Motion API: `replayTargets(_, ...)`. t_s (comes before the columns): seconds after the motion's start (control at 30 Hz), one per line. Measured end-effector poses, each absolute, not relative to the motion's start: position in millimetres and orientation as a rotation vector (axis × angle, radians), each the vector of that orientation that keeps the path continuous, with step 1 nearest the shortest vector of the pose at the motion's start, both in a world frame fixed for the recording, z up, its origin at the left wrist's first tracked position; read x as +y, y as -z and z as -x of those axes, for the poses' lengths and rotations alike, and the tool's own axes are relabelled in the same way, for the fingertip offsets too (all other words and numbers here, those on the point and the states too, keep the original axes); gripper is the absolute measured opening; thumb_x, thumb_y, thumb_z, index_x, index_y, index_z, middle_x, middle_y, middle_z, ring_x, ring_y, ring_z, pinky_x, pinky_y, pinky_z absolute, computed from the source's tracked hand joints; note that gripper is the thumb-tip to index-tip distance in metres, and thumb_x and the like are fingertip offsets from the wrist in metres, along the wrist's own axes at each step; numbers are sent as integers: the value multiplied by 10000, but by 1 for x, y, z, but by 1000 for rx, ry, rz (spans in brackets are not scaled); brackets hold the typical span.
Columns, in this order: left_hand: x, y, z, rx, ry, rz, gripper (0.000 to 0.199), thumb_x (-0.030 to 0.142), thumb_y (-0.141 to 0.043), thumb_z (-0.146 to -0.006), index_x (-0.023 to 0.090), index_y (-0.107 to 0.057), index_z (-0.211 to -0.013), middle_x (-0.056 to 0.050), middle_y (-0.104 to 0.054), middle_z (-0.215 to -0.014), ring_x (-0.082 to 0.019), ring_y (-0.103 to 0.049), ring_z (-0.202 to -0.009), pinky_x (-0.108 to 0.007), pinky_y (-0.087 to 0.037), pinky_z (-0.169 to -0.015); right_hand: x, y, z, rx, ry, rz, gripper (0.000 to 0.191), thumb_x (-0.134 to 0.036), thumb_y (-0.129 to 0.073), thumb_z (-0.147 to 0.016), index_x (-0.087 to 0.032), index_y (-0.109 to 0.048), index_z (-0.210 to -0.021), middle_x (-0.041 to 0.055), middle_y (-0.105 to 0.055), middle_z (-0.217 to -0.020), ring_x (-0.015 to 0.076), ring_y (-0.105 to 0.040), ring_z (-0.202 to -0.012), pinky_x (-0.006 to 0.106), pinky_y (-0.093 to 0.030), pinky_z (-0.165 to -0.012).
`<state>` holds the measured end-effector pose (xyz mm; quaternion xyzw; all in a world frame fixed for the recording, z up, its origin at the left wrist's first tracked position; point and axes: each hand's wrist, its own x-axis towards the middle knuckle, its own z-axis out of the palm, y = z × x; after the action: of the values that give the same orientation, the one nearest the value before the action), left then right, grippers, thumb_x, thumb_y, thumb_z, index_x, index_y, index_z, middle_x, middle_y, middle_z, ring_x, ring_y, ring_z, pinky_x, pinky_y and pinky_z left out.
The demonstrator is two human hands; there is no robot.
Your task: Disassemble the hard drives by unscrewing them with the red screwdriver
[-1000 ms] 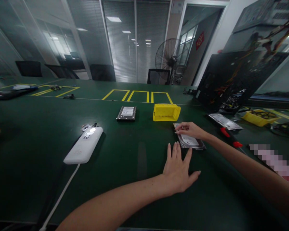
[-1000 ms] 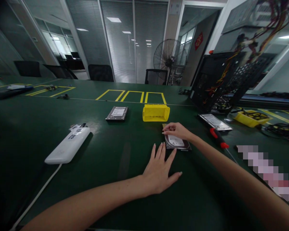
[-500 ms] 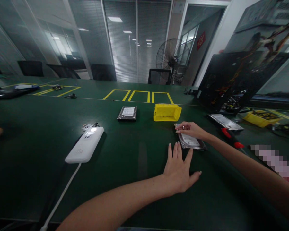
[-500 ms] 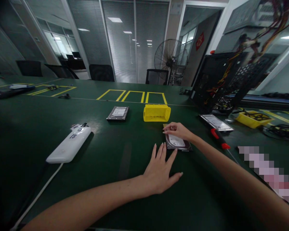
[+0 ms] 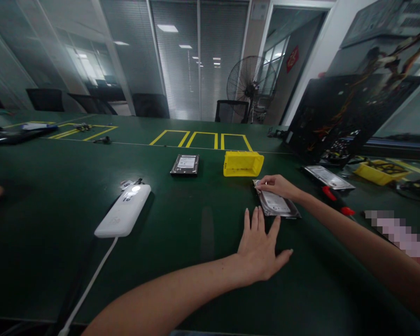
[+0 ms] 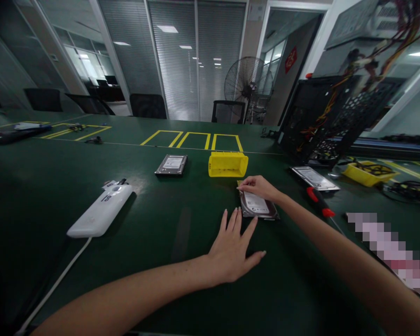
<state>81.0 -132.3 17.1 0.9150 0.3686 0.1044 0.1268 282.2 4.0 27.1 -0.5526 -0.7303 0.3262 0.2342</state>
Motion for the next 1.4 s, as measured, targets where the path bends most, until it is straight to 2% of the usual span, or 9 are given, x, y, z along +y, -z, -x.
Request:
replayTargets(0.23, -132, -18, -82, 1065, -284, -2656, 767, 656, -208, -876, 189, -172, -1484, -170, -184, -1528, -342, -90, -1415, -565, -85, -1117, 25, -32, -265, -1976, -546, 1640, 300, -395, -602, -804, -133, -697, -916, 96, -702, -952, 204, -656, -883, 310, -515, -780)
replayTargets(0.37, -133, -19, -82, 1072, -269, -2651, 749, 636, -217, -887, 181, -187, -1480, -185, -176, -1527, -344, -81, -1415, -562, -83, -1117, 46, -30, -236, -1893, -177, 1769, 289, -361, -562, -838, -132, -695, -953, 145, -666, -1053, 286, -616, -987, 399, -485, -826)
replayTargets(0.5, -134, -17, -82, 1065, -317, -2679, 757, 631, -208, -892, 155, -182, -1479, -202, -188, -1520, -343, -93, -1413, -557, -78, -1121, 54, -31, -215, -1925, 27, 1799, 280, -305, -510, -870, -180, -674, -1059, 114, -651, -1136, 275, -609, -1007, 392, -482, -819)
replayTargets(0.7, -133, -16, -82, 1091, -307, -2700, 771, 641, -215, -885, 156, -174, -1482, -194, -209, -1516, -351, -107, -1411, -566, -88, -1117, 18, -43, -257, -1959, 116, 1829, 266, -388, -515, -857, -235, -701, -970, 23, -705, -1001, 205, -640, -882, 299, -476, -715)
replayTargets(0.8, -133, -15, -83, 1079, -313, -2701, 779, 647, -216, -881, 158, -162, -1484, -188, -205, -1519, -350, -110, -1411, -572, -100, -1113, -4, -37, -297, -1783, 164, 2057, 335, -479, -472, -859, -234, -685, -945, 23, -699, -978, 208, -639, -845, 296, -454, -644)
replayTargets(0.93, -133, -11, -83, 1081, -344, -2696, 775, 653, -200, -880, 169, -162, -1485, -197, -194, -1519, -354, -106, -1410, -572, -101, -1112, -16, -22, -329, -1709, 180, 2273, 464, -563, -366, -873, -206, -659, -916, 83, -695, -945, 285, -642, -876, 335, -437, -608)
replayTargets(1.17, -133, -15, -82, 1077, -279, -2693, 789, 666, -176, -877, 166, -143, -1487, -184, -180, -1526, -343, -98, -1413, -561, -90, -1117, 5, -25, -321, -1973, 144, 2339, 605, -614, -212, -889, -209, -661, -874, 118, -693, -941, 311, -648, -918, 378, -462, -676)
replayTargets(1.27, -133, -18, -82, 1079, -264, -2691, 798, 673, -169, -873, 165, -147, -1487, -173, -181, -1529, -343, -96, -1414, -566, -92, -1114, 12, -31, -318, -2129, 186, 2339, 566, -568, -251, -899, -196, -675, -953, 147, -682, -1023, 339, -628, -993, 421, -464, -740)
replayTargets(1.4, -134, -16, -82, 1086, -288, -2706, 793, 667, -173, -876, 159, -159, -1485, -173, -207, -1522, -352, -113, -1410, -574, -107, -1105, 14, -36, -317, -2290, 254, 2338, 501, -464, -261, -930, -181, -663, -1033, 156, -669, -1085, 324, -634, -1003, 431, -462, -785)
